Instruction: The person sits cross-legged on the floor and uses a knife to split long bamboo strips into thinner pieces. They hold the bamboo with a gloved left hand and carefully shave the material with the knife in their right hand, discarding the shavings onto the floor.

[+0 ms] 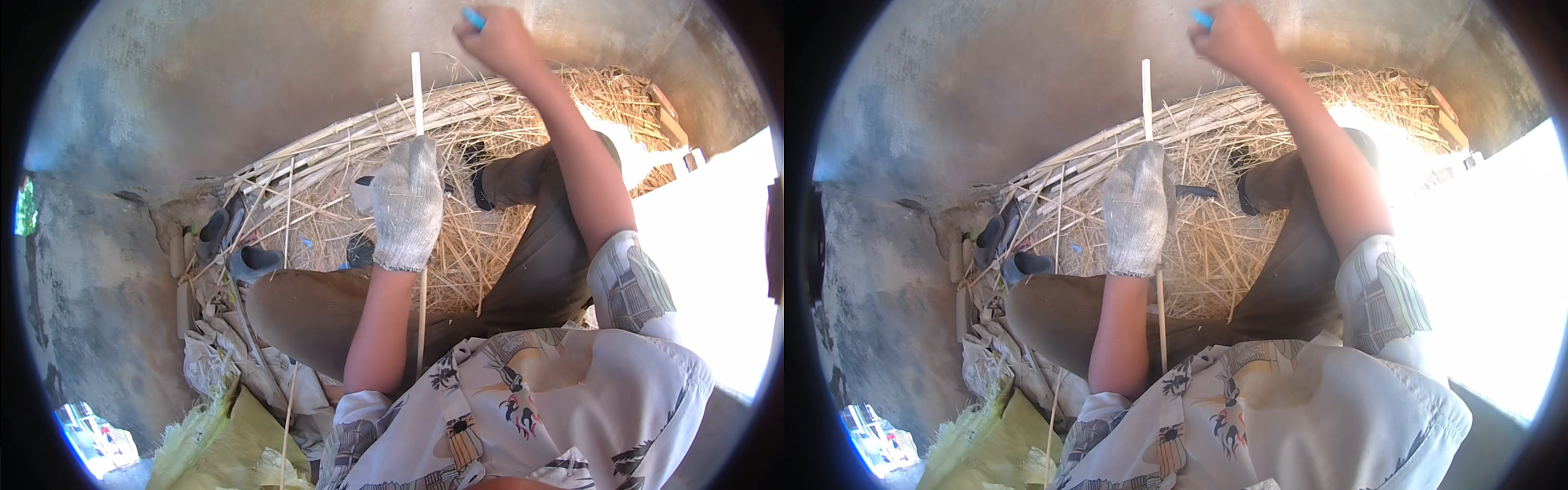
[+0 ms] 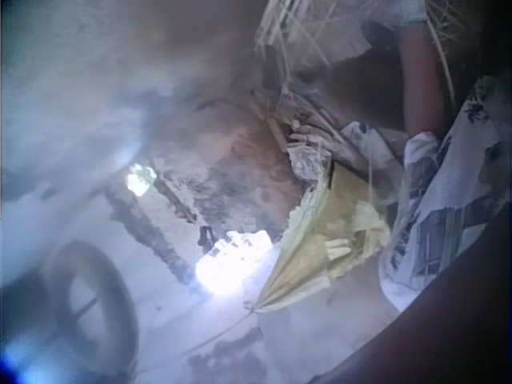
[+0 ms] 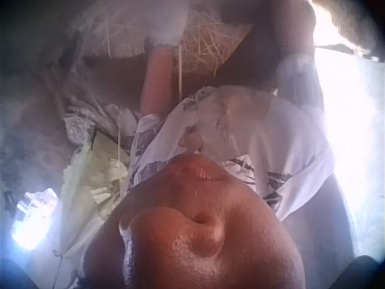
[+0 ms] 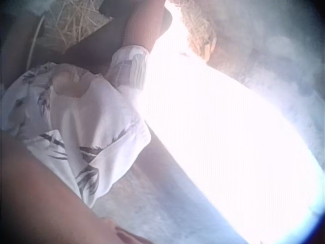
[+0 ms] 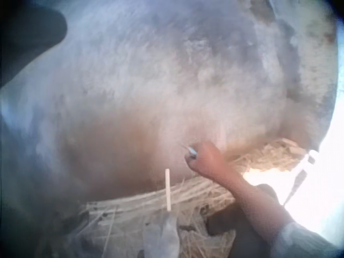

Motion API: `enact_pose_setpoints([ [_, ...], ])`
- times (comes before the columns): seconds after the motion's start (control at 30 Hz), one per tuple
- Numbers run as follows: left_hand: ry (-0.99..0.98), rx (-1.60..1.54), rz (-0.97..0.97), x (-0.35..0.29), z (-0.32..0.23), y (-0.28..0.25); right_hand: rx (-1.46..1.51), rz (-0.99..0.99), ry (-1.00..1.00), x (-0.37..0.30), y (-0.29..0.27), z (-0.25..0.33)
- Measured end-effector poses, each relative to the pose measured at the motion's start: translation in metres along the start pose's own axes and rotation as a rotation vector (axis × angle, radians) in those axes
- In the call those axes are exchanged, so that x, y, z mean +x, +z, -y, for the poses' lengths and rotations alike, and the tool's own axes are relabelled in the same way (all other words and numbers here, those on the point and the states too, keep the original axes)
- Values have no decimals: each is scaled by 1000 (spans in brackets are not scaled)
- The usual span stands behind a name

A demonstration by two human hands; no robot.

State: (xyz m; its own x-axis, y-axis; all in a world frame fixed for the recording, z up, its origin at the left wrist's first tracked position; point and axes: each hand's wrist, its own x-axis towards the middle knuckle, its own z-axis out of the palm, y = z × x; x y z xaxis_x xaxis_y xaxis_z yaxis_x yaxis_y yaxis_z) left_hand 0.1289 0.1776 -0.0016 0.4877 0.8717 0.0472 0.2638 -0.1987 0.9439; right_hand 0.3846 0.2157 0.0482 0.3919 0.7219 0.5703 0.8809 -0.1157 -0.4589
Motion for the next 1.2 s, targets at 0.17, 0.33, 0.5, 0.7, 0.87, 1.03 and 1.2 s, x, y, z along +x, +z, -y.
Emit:
enact_pose_setpoints([
  [0.17, -42, -79, -10, 0, -8, -1, -80, 233, -214, -49, 29, 25],
  [0.33, -333, -465, 59, -10, -27, -11, -30, 203, -299, -52, 38, 34],
  [0.5, -225, -391, -2, -10, -17, -9, -72, 216, -366, -53, 44, 36],
  [0.7, 197, 226, -26, -2, 26, 2, -275, 167, -225, -38, 49, 27],
  [0.87, 8, 288, 137, -15, -22, -2, -358, 45, 34, -10, 60, 12],
  [1.03, 152, 89, 20, -15, 5, 7, -244, -149, 363, 31, -6, -59],
  [1.2, -313, -462, 73, -9, -18, -18, -106, 112, -116, -42, 14, 19],
])
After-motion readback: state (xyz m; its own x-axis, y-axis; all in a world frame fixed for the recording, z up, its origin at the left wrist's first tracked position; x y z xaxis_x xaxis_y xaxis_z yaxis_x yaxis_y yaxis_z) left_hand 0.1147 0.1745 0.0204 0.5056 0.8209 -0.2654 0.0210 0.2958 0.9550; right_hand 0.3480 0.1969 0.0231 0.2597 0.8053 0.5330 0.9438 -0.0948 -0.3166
